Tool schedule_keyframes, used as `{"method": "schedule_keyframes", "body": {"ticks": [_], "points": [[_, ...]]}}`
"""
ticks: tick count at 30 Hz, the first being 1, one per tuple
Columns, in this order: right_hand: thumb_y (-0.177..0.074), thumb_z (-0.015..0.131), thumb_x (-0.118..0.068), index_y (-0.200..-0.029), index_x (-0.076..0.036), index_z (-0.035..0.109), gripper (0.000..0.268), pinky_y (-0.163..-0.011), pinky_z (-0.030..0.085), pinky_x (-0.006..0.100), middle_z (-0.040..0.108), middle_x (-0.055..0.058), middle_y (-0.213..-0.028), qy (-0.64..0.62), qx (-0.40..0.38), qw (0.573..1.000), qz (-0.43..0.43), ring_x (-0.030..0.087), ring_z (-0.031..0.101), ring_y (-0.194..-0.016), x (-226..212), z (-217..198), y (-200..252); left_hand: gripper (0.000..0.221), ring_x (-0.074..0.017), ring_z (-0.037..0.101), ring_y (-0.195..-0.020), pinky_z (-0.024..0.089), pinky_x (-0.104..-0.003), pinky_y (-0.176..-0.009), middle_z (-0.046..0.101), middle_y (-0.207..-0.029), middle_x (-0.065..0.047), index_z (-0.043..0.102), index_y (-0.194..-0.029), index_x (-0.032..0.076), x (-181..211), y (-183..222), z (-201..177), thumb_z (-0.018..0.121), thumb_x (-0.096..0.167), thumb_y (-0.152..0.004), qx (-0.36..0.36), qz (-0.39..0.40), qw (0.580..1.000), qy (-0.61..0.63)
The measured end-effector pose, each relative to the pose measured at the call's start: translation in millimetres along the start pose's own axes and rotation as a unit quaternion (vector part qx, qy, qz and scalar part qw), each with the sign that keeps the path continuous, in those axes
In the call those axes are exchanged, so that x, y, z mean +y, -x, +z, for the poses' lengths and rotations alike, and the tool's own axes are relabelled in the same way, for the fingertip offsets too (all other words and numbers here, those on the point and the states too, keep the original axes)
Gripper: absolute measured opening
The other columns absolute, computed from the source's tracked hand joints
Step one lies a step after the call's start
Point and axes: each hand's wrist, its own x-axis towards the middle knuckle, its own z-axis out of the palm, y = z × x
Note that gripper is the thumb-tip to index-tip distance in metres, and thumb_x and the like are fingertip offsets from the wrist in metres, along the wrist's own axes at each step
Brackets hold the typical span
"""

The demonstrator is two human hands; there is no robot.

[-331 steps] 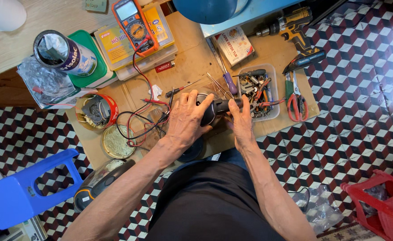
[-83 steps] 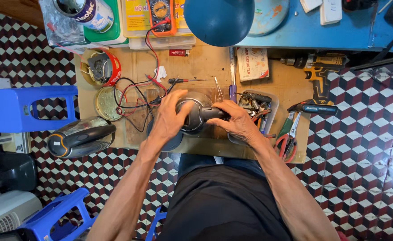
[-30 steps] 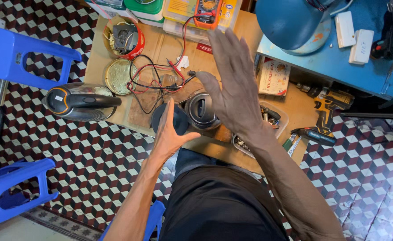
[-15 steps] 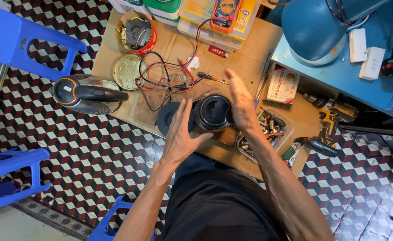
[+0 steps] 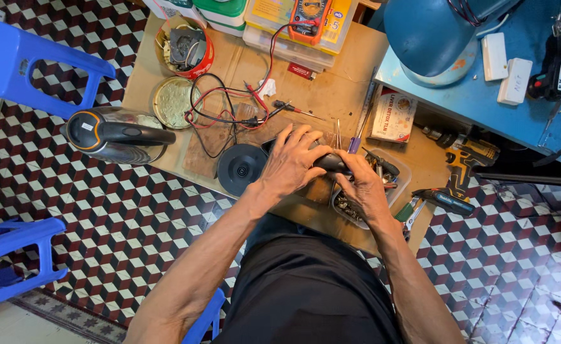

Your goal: The person uses a cordless drill to remove screws from the base of an electric kettle, then disassembles the kettle by separating the base from the body. The person continues to remove internal components and wires from the kettle base.

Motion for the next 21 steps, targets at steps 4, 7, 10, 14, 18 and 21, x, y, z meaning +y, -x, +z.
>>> {"method": "schedule_keyframes", "body": {"ticks": [4, 7, 10, 14, 18, 21], "points": [[-0.087, 0.075, -0.014, -0.134, -0.010, 0.063, 0.049, -0.087, 0.054, 0.036, 0.068, 0.011, -0.113, -0.018, -0.005, 1.000, 0.024, 0.027, 0.069, -0.102, -7.7, -1.8, -0.1, 0.056, -0.0380, 0.045, -0.141, 0.031, -0.055, -0.121, 0.050, -0.151, -0.019, 0.063, -0.134, 0.015, 13.2, 26.1, -3.7, 0.083, 0.028, -0.084, 0.158, -0.023, 0.987, -0.005], [-0.084, 0.079, -0.019, -0.126, -0.011, 0.068, 0.044, -0.081, 0.054, 0.035, 0.069, 0.010, -0.102, 0.002, -0.007, 0.998, 0.060, 0.025, 0.069, -0.093, -23.0, 0.8, 10.4, 0.060, -0.0401, 0.047, -0.137, 0.036, -0.053, -0.117, 0.049, -0.151, -0.020, 0.059, -0.136, 0.010, 22.6, 46.6, -5.2, 0.083, 0.032, -0.085, 0.223, -0.150, 0.961, 0.067], [-0.083, 0.081, -0.025, -0.121, -0.011, 0.070, 0.042, -0.075, 0.054, 0.035, 0.070, 0.009, -0.097, 0.016, -0.019, 0.995, 0.099, 0.023, 0.069, -0.085, -40.2, 7.6, 19.5, 0.063, -0.0416, 0.049, -0.134, 0.040, -0.051, -0.111, 0.048, -0.149, -0.021, 0.056, -0.137, 0.009, 20.6, 52.0, -6.0, 0.082, 0.034, -0.085, 0.224, -0.201, 0.948, 0.102], [-0.084, 0.081, -0.028, -0.123, -0.011, 0.070, 0.043, -0.074, 0.054, 0.034, 0.070, 0.009, -0.096, 0.001, -0.012, 0.994, 0.110, 0.022, 0.070, -0.082, -51.5, 15.3, 25.5, 0.059, -0.0403, 0.054, -0.131, 0.046, -0.046, -0.108, 0.051, -0.149, -0.021, 0.058, -0.136, 0.011, 16.8, 48.0, -1.9, 0.082, 0.033, -0.087, 0.202, -0.206, 0.951, 0.108], [-0.084, 0.081, -0.029, -0.123, -0.011, 0.070, 0.044, -0.074, 0.054, 0.035, 0.070, 0.009, -0.095, 0.017, 0.006, 0.994, 0.106, 0.023, 0.070, -0.082, -52.1, 17.5, 26.9, 0.053, -0.0373, 0.058, -0.131, 0.048, -0.045, -0.108, 0.053, -0.150, -0.020, 0.060, -0.133, 0.010, 25.4, 53.0, 4.0, 0.081, 0.029, -0.087, 0.223, -0.195, 0.950, 0.095], [-0.084, 0.081, -0.029, -0.123, -0.012, 0.071, 0.044, -0.073, 0.054, 0.035, 0.070, 0.009, -0.095, 0.029, 0.015, 0.995, 0.094, 0.022, 0.070, -0.082, -51.2, 19.7, 27.2, 0.050, -0.0397, 0.055, -0.131, 0.047, -0.046, -0.107, 0.050, -0.150, -0.022, 0.062, -0.124, 0.008, 28.7, 54.9, 6.5, 0.084, 0.028, -0.084, 0.235, -0.199, 0.948, 0.079]]}}
